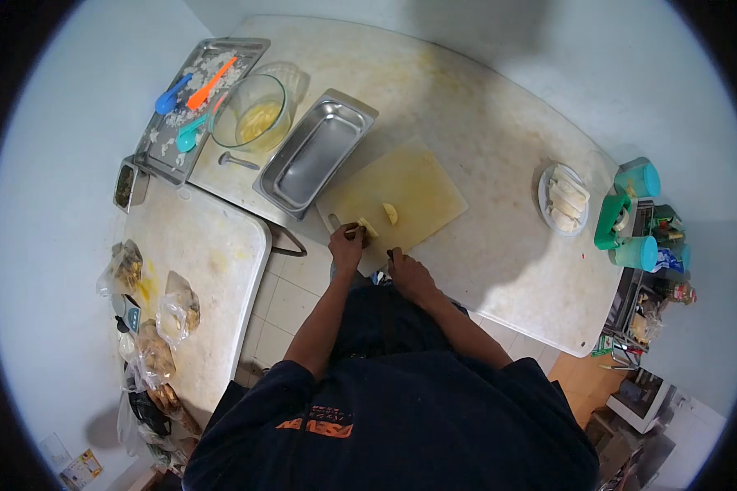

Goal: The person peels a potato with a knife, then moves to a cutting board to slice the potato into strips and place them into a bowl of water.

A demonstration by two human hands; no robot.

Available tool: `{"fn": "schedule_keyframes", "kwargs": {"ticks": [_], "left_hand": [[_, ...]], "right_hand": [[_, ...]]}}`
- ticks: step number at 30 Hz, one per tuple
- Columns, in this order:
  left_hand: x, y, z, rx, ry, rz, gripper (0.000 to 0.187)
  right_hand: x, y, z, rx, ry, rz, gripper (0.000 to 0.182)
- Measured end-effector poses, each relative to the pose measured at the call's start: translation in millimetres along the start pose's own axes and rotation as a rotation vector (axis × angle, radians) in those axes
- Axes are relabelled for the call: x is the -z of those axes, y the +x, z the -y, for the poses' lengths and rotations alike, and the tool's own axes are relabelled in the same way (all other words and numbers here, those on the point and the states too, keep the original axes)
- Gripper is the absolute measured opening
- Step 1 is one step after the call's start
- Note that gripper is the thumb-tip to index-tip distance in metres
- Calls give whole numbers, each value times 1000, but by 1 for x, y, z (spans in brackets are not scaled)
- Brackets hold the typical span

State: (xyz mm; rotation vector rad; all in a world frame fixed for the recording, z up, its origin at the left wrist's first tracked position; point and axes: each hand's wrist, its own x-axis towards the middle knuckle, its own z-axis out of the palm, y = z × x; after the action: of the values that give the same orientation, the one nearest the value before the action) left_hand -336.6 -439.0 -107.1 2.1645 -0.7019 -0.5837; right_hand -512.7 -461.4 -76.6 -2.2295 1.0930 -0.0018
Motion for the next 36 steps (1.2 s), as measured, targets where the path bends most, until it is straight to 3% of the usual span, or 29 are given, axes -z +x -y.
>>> {"fn": "schedule_keyframes", "kwargs": {"ticks": [3,24,30,33,36], "left_hand": [[4,-2,-9,89,-122,31,26],[7,6,-8,130,-144,117,28],[1,23,17,360,-372,135,44],[14,23,-4,251,-162,128,52],[13,33,5,277,-247,223,55]], "right_hand": [[-2,0,-1,12,11,-14,25],[2,5,6,-81,62,145,38],[3,9,7,-165,64,218,42],[3,10,9,-187,54,221,43],[3,11,8,-194,29,227,42]]}}
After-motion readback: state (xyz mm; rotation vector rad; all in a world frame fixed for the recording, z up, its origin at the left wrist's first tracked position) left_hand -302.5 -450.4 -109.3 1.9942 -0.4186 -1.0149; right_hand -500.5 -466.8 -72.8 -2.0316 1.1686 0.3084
